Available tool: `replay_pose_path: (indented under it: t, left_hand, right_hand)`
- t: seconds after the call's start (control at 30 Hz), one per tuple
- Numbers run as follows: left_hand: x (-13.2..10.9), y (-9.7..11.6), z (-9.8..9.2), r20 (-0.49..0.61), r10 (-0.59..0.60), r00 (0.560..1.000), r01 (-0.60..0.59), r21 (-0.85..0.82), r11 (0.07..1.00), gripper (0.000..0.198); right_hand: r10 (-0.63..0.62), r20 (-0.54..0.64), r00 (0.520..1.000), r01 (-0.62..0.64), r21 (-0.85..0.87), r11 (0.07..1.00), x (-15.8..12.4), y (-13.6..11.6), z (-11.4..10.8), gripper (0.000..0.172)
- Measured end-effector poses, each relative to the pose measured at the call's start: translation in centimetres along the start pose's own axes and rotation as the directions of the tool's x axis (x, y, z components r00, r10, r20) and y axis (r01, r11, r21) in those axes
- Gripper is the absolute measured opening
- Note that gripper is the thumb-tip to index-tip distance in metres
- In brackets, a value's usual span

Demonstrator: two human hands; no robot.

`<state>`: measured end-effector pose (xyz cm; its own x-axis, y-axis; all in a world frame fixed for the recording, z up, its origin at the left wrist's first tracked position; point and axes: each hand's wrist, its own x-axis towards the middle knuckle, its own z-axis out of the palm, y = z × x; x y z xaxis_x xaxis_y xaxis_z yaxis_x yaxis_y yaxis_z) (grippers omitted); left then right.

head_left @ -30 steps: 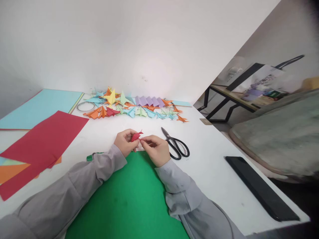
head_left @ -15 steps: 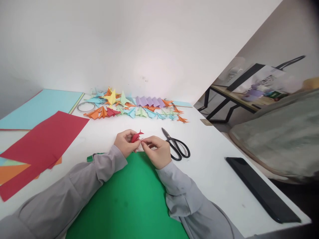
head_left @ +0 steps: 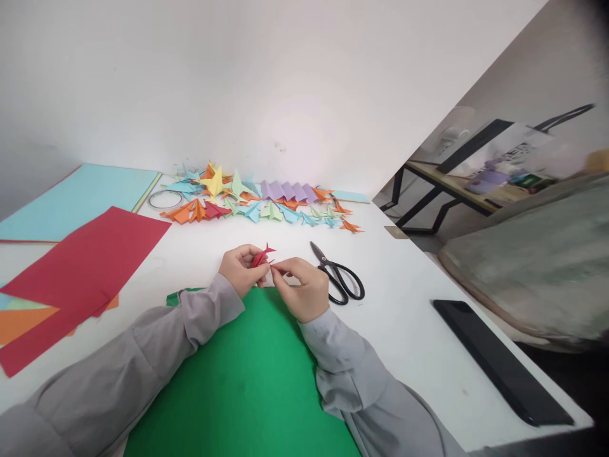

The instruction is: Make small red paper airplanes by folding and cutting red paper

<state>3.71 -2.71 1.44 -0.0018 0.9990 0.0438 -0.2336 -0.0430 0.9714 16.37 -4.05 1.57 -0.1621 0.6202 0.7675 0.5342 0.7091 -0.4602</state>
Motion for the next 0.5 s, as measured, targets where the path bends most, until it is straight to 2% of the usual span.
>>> replay_pose_path:
  t: [0.1, 0.23, 0.37, 0.5]
  left_hand:
    - [0.03, -0.03, 0.08, -0.018, 0.004, 1.000, -0.004, -0.015, 1.000, 0.017]
    - [-0.04, 0.02, 0.03, -0.015, 0.021, 1.000, -0.022, -0.018, 1.000, 0.017]
    - [-0.19, 0.12, -0.05, 0.013, 0.043, 0.999, -0.043, 0.008, 0.999, 0.018]
    - [-0.46, 0.35, -0.01, 0.024, 0.080, 0.997, -0.081, 0.042, 0.996, 0.014]
  right_hand:
    - [-0.113, 0.012, 0.993, 0.114, -0.107, 0.988, -0.19, 0.22, -0.01, 0.011]
    - [-0.158, 0.033, 0.987, 0.162, -0.206, 0.965, -0.40, 0.30, -0.08, 0.011]
    - [-0.119, 0.008, 0.993, 0.119, -0.170, 0.978, -0.27, -0.12, -0.14, 0.012]
    - [-0.016, -0.013, 1.000, 0.015, -0.075, 0.997, -0.10, -0.62, -0.14, 0.012]
